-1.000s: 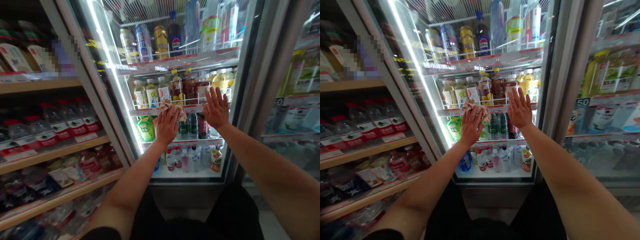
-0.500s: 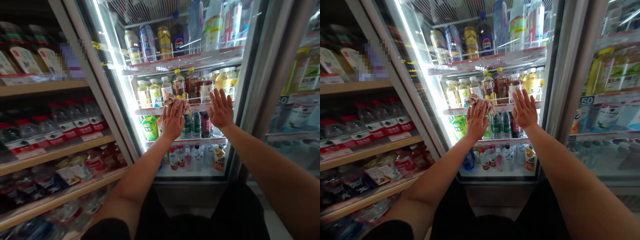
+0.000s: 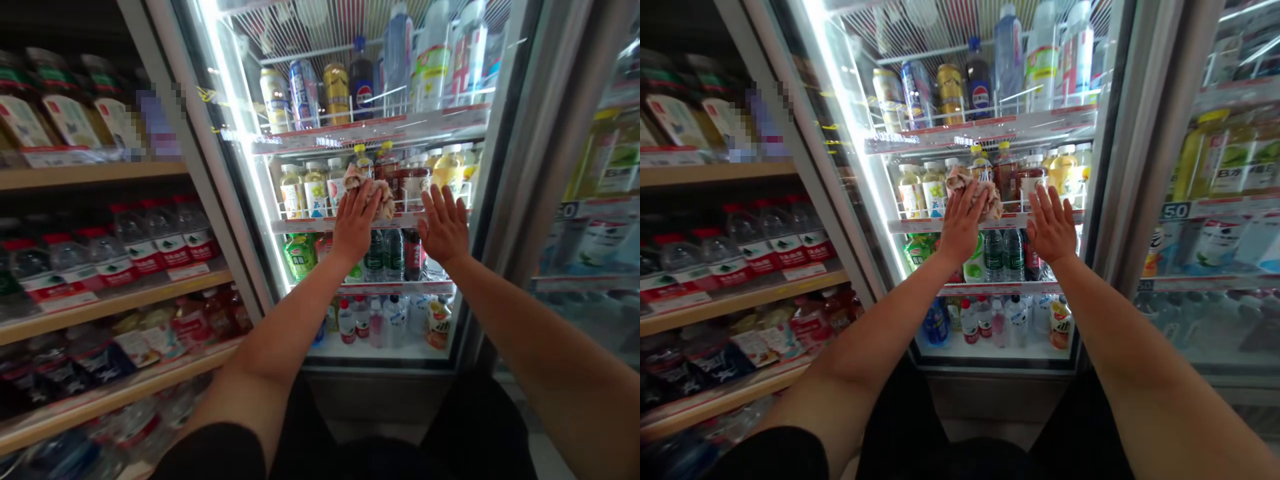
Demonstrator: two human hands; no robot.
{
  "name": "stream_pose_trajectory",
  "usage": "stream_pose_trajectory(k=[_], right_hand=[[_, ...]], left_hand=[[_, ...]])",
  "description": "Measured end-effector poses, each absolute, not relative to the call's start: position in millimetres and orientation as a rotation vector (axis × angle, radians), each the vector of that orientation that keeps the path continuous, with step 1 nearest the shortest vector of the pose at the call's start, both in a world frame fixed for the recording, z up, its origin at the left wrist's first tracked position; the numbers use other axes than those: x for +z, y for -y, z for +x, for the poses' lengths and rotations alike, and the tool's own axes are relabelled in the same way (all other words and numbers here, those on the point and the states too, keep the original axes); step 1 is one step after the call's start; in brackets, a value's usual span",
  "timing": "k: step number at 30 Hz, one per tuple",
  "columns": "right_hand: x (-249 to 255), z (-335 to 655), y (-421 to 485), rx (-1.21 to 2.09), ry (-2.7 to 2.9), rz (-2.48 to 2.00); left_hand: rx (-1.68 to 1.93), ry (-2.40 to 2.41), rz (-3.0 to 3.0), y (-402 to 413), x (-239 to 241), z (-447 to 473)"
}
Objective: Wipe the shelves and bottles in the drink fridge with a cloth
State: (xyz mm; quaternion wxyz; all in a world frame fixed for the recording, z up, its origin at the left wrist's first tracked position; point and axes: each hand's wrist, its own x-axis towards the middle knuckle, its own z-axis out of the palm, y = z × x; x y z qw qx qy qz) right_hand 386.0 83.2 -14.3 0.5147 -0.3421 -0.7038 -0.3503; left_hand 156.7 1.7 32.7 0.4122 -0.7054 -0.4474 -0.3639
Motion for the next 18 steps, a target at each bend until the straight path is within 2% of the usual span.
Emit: stream_pose_trajectory(k=[8,12,18], right_hand=[[-14.4,385.2,-83.8,-0.831,1.692,-0.819],[-14.0,385.6,-82.7,-0.839,1.686,-0.819],[-13.7,384.5,-81.4,-0.814,1.691,-0.838]], left_hand=[[-0.653,1.081,-1.914,4.1,29.4,177.0],[-0.695,1.069,-1.872,2.5,43.9,170.2],[-0.71,1.04,-1.836,1.6,41.0,160.6]])
